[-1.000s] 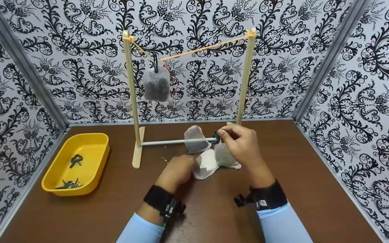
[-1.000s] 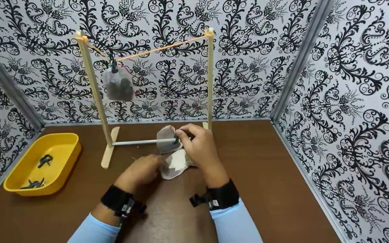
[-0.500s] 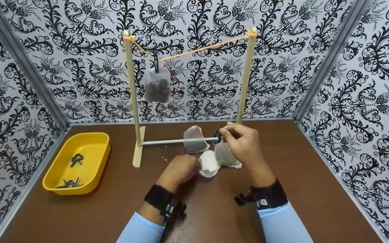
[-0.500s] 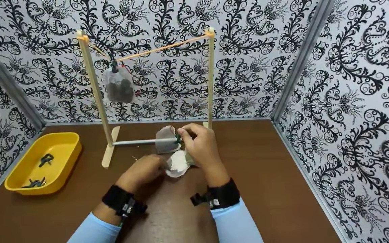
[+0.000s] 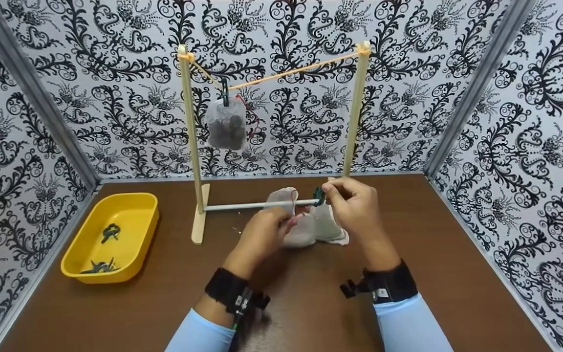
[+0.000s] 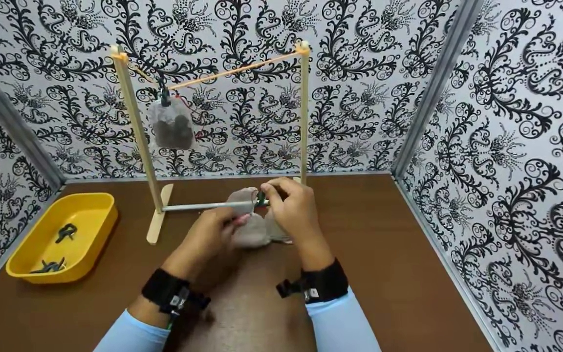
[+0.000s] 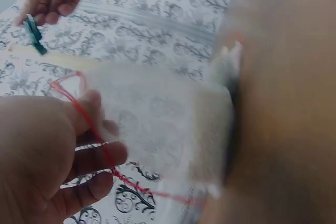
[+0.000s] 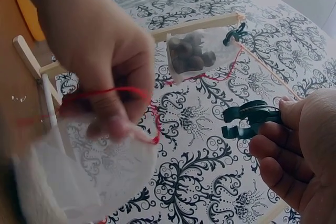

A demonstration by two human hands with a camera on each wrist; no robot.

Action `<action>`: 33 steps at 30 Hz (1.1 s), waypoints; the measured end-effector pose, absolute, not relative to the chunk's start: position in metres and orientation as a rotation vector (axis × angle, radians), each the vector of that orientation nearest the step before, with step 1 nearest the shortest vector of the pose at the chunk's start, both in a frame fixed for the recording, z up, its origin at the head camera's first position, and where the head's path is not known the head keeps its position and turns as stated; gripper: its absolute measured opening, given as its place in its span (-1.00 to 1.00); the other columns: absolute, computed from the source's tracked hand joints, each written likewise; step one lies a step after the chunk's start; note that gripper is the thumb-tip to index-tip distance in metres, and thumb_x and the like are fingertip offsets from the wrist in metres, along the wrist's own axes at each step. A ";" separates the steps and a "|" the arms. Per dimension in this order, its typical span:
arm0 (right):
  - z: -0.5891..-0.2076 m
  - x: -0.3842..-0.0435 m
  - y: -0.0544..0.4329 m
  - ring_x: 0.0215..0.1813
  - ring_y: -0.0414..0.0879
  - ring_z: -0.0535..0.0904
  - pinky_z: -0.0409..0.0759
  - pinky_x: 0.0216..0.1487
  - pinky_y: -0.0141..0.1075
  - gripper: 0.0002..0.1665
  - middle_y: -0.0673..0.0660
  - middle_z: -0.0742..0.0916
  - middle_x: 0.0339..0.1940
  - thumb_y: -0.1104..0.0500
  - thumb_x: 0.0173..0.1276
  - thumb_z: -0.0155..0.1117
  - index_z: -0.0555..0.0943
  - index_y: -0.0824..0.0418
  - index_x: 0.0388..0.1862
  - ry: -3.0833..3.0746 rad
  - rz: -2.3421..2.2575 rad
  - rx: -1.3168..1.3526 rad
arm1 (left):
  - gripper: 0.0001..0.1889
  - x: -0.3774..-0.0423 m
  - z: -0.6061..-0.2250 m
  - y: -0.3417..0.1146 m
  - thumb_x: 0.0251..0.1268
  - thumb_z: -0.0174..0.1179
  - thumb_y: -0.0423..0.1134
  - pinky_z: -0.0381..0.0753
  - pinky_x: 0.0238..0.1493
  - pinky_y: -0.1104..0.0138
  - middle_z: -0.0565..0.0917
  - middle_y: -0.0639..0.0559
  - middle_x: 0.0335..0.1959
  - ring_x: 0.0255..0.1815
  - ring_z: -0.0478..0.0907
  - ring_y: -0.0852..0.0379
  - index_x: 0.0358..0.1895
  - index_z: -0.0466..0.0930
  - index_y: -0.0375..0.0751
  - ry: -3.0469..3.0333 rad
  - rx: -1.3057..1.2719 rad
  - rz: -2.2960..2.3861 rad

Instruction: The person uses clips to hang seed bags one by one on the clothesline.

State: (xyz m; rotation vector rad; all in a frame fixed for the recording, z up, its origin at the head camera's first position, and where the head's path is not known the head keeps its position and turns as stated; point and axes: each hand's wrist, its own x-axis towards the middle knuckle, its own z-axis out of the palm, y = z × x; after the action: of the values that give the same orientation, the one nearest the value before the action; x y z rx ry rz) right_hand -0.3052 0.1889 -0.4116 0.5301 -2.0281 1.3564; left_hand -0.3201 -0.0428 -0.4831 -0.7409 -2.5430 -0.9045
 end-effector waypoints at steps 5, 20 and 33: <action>-0.410 -0.305 0.190 -0.40 -0.14 0.71 0.69 -0.33 -0.52 -0.94 0.23 0.88 -0.39 0.33 0.50 0.57 0.90 0.32 -0.13 -2.030 1.369 0.536 | -0.77 -0.310 -0.457 -0.050 0.77 0.25 -0.13 0.84 0.04 -0.01 0.85 -0.09 -0.09 -0.07 0.82 -0.08 -0.05 0.83 -0.16 -2.457 -0.588 -1.052; -0.415 -0.309 0.193 -0.37 -0.31 0.71 0.72 -0.29 -0.53 -0.94 0.23 0.92 -0.30 0.31 0.48 0.60 0.92 0.27 -0.12 -2.078 1.363 0.482 | -0.83 -0.305 -0.389 -0.076 0.59 0.41 -0.27 0.84 -0.09 0.02 0.77 -0.17 -0.20 -0.20 0.75 -0.13 -0.02 0.89 -0.31 -2.142 -0.290 -1.037; -0.415 -0.309 0.188 -0.39 -0.29 0.68 0.69 -0.33 -0.52 -0.95 0.23 0.88 -0.36 0.33 0.51 0.57 0.92 0.28 -0.13 -2.082 1.396 0.495 | -0.84 -0.346 -0.304 -0.094 0.64 0.40 -0.24 0.86 0.09 0.18 0.89 -0.16 -0.01 0.00 0.83 -0.10 0.03 0.86 -0.25 -2.195 -0.203 -0.982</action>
State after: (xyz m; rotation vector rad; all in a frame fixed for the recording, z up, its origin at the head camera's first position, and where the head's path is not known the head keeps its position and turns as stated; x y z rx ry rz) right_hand -0.3093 0.1877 -0.4152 0.4951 -2.0821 1.3960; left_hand -0.3460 -0.0940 -0.3044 -0.2025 -2.1950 -0.9818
